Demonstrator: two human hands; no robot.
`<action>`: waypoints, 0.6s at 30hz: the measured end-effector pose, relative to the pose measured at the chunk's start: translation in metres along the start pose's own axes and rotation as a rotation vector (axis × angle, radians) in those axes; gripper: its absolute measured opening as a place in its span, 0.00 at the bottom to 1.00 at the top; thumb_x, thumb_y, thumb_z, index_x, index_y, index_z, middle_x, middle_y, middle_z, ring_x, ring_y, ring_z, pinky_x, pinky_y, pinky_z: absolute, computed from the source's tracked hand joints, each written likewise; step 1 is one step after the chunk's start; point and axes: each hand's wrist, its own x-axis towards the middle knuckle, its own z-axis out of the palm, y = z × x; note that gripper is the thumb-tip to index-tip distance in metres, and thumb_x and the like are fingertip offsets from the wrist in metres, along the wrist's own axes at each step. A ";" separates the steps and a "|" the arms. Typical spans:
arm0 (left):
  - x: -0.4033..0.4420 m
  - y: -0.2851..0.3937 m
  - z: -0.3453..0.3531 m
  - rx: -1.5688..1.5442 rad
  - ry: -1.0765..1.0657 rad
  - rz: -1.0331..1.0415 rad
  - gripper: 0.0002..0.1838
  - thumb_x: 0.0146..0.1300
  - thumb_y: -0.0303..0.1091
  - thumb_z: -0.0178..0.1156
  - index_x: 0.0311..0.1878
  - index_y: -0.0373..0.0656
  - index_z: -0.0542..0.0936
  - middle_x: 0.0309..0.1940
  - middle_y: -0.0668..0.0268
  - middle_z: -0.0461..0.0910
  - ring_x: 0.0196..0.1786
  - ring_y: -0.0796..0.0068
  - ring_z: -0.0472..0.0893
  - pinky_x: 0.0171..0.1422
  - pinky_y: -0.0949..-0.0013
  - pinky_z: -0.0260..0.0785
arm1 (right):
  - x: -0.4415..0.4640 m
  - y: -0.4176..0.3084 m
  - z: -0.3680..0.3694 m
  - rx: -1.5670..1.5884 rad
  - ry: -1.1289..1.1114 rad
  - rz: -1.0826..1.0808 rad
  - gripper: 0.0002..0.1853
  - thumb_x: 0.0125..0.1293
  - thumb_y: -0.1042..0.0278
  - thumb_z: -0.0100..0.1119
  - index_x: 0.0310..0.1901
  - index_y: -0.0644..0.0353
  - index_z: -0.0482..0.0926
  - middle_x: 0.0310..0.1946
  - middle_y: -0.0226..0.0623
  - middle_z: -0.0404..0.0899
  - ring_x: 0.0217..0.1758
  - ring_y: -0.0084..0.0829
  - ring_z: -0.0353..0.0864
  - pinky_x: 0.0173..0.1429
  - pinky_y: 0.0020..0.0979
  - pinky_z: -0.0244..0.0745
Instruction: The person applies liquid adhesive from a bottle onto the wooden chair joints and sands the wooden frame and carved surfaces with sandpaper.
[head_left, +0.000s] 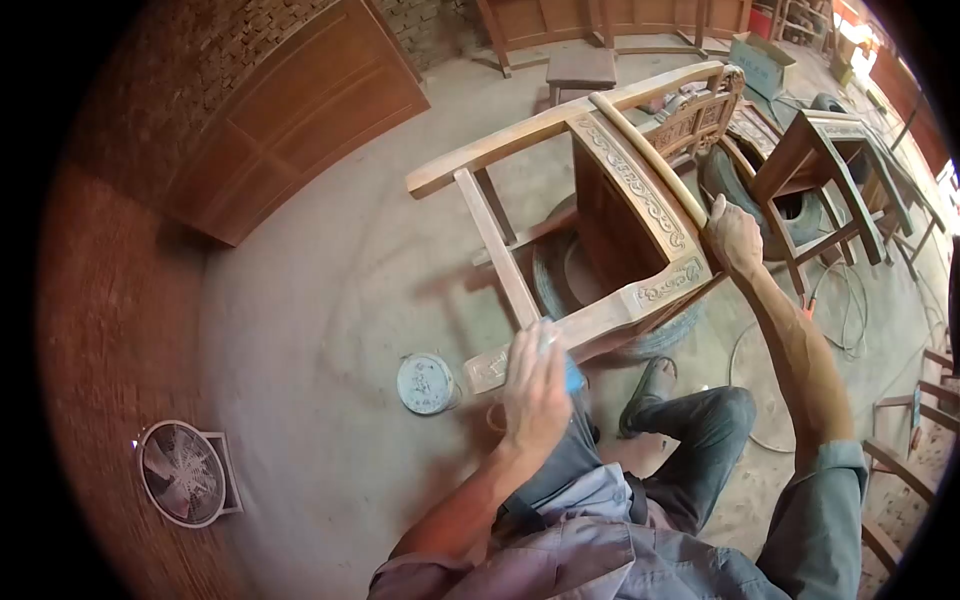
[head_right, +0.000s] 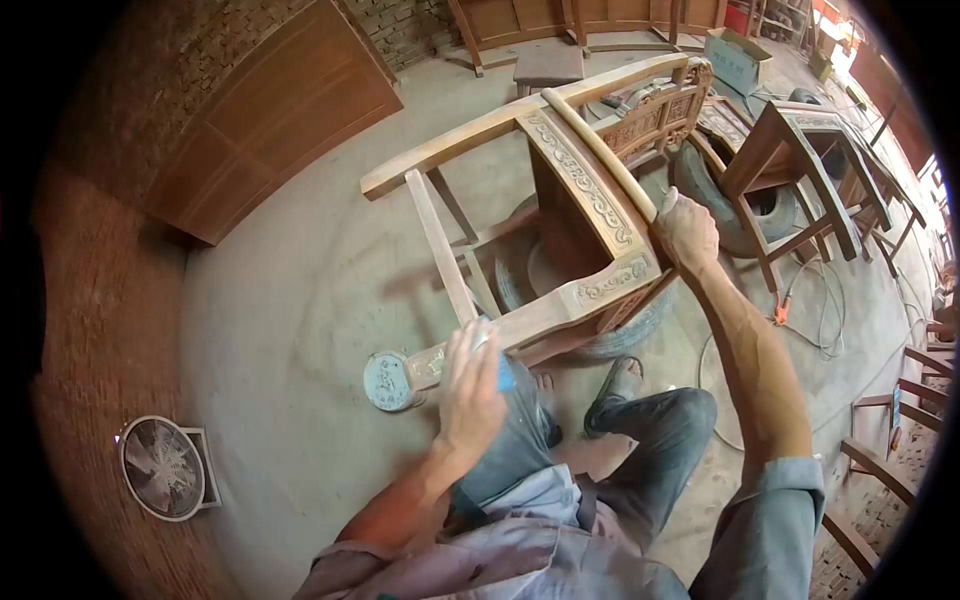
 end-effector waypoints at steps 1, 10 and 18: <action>0.001 -0.001 -0.003 0.006 -0.026 0.023 0.30 0.58 0.15 0.56 0.67 0.25 0.78 0.68 0.39 0.79 0.76 0.39 0.74 0.84 0.41 0.63 | 0.000 0.002 0.001 -0.015 -0.012 0.007 0.33 0.85 0.47 0.38 0.40 0.67 0.88 0.41 0.65 0.87 0.48 0.68 0.88 0.58 0.60 0.83; -0.012 -0.002 -0.029 0.008 -0.077 -0.007 0.31 0.54 0.15 0.56 0.65 0.22 0.79 0.67 0.37 0.80 0.73 0.36 0.77 0.81 0.41 0.67 | 0.012 0.021 0.021 -0.034 0.014 -0.040 0.33 0.85 0.48 0.39 0.38 0.66 0.89 0.38 0.65 0.87 0.47 0.67 0.88 0.57 0.60 0.83; -0.006 0.001 -0.008 -0.048 -0.030 -0.024 0.37 0.50 0.13 0.56 0.69 0.25 0.77 0.68 0.39 0.79 0.75 0.34 0.73 0.84 0.39 0.61 | 0.002 0.000 0.002 -0.038 -0.039 0.040 0.31 0.85 0.49 0.38 0.46 0.65 0.88 0.42 0.66 0.87 0.50 0.67 0.88 0.60 0.60 0.83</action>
